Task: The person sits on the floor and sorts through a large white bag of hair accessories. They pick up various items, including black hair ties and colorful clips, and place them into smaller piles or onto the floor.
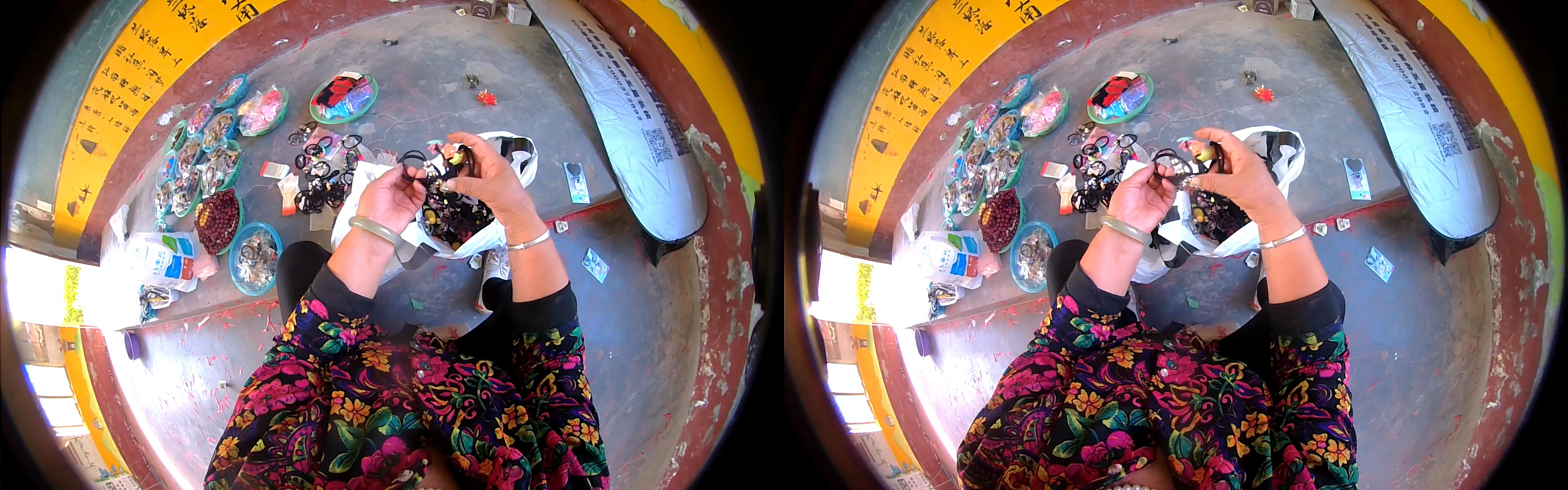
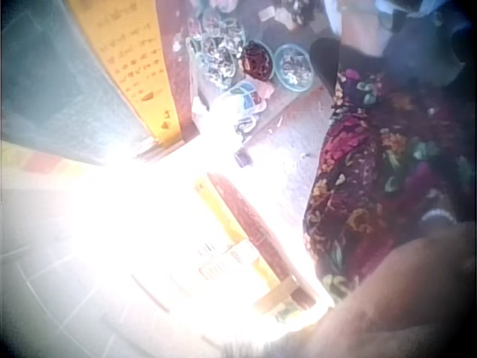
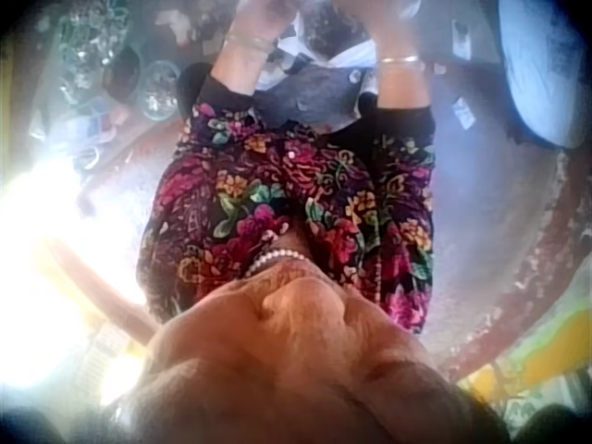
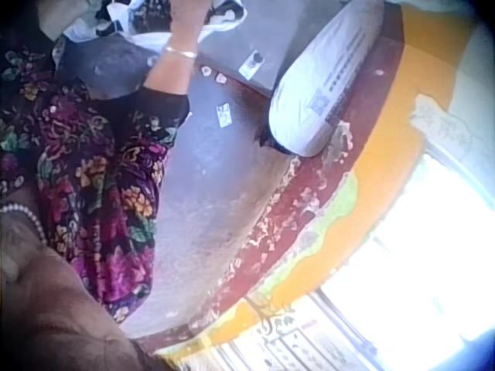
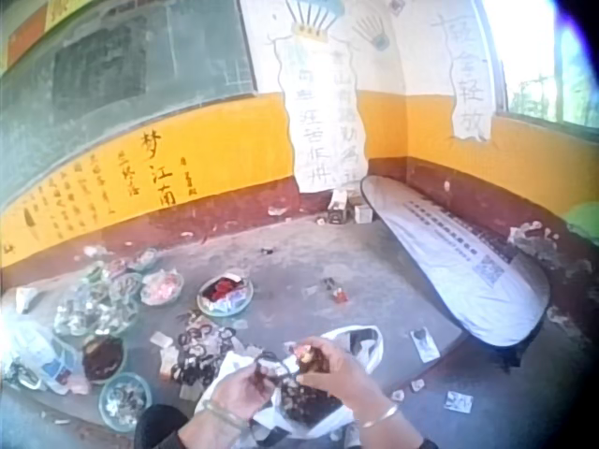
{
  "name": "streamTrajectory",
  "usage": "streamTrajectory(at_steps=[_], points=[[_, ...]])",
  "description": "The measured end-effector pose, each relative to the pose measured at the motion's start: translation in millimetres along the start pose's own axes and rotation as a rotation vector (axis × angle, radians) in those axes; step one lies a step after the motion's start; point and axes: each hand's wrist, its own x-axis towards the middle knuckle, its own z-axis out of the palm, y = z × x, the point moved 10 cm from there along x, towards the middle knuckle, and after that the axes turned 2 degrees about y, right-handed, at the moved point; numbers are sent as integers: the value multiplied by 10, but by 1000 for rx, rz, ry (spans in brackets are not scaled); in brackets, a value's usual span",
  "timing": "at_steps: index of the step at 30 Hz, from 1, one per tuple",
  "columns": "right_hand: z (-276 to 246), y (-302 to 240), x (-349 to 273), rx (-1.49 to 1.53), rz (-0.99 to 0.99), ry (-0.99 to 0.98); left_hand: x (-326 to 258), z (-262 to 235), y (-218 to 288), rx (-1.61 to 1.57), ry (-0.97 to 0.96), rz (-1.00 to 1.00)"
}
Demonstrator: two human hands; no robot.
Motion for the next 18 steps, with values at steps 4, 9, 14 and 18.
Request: streamTrajectory(at_steps=[4, 9, 14, 18], points=[[112, -41, -35, -75, -79, -3, -36, 126, -100, -10, -64, 25], [-88, -85, -27, -100, -68, 96, -87, 122, -80, 46, 19, 67], [-306, -244, -57, -21, -61, 138, -82, -55, 198, 287, 93, 203], [-166, 74, -23, -397, 98, -41, -237, 360, 144, 674, -234, 299]])
